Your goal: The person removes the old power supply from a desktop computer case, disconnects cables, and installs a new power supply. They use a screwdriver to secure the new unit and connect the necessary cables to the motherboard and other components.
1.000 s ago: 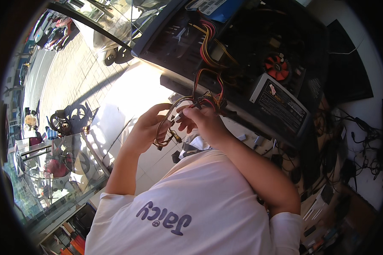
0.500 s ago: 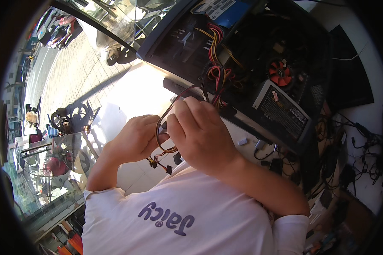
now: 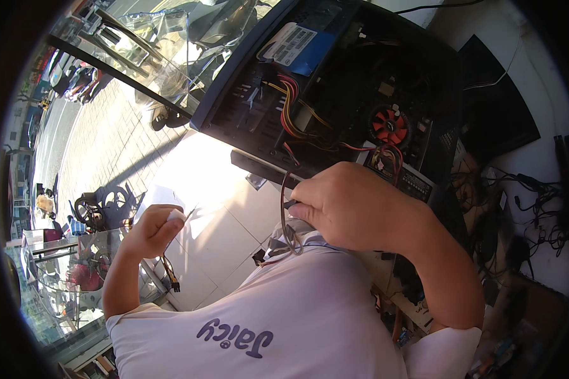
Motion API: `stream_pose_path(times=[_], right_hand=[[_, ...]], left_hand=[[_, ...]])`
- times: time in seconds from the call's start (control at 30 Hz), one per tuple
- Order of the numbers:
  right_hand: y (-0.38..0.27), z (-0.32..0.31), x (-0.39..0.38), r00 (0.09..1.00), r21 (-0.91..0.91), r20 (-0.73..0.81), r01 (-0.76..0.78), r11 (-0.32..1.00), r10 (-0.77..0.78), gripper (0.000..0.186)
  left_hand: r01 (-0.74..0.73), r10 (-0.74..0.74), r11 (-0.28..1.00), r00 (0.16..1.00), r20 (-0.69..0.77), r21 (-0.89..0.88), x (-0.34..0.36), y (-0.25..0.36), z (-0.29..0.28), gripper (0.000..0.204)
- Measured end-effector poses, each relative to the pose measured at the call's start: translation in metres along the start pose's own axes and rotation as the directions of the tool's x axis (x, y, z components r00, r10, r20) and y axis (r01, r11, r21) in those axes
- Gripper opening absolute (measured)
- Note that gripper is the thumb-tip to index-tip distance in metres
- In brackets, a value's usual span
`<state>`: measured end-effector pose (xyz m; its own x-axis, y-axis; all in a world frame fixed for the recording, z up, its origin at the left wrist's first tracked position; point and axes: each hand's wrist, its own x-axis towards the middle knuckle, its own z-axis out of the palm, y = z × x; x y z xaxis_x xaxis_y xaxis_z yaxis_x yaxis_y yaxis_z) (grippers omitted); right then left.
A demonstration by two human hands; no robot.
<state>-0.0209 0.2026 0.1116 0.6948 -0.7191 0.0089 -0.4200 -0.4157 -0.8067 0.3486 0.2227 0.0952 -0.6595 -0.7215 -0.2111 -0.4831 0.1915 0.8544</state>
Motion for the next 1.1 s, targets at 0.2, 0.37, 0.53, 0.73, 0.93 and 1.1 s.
stream_pose_path(times=[0.2, 0.37, 0.53, 0.73, 0.93, 1.1], right_hand=[[-0.047, 0.025, 0.009, 0.902, -0.285, -0.3, 0.227, 0.931, -0.311, 0.05], [-0.061, 0.05, -0.01, 0.973, 0.711, -0.074, -0.103, 0.696, 0.219, 0.057], [-0.047, 0.017, -0.109, 0.668, 0.712, -0.546, 0.052, 0.7, 0.506, 0.026], [0.083, 0.084, -0.315, -0.017, 0.721, -0.512, -0.551, 0.419, 0.859, 0.041], [0.194, 0.19, -0.424, -0.156, 0.56, -0.534, -0.802, 0.209, 0.831, 0.046], [0.207, 0.143, -0.423, -0.19, 0.388, -0.794, -0.89, 0.24, 0.578, 0.038]], left_hand=[[-0.172, 0.009, 0.885, 0.936, -0.353, -0.432, 0.029, 0.049, 0.008, 0.049], [-0.312, 0.153, 0.833, 0.924, -0.352, -0.456, 0.089, 0.096, 0.044, 0.046], [-0.274, 0.089, 0.769, 0.94, -0.329, -0.577, 0.103, 0.094, 0.056, 0.035], [0.093, -0.106, 0.603, 0.994, 0.036, -0.792, 0.09, 0.071, 0.088, 0.027], [0.286, -0.112, 0.665, 0.951, 0.287, -0.689, 0.103, 0.065, 0.115, 0.026], [0.381, -0.046, 0.602, 0.894, 0.447, -0.701, 0.115, 0.062, 0.149, 0.03]])
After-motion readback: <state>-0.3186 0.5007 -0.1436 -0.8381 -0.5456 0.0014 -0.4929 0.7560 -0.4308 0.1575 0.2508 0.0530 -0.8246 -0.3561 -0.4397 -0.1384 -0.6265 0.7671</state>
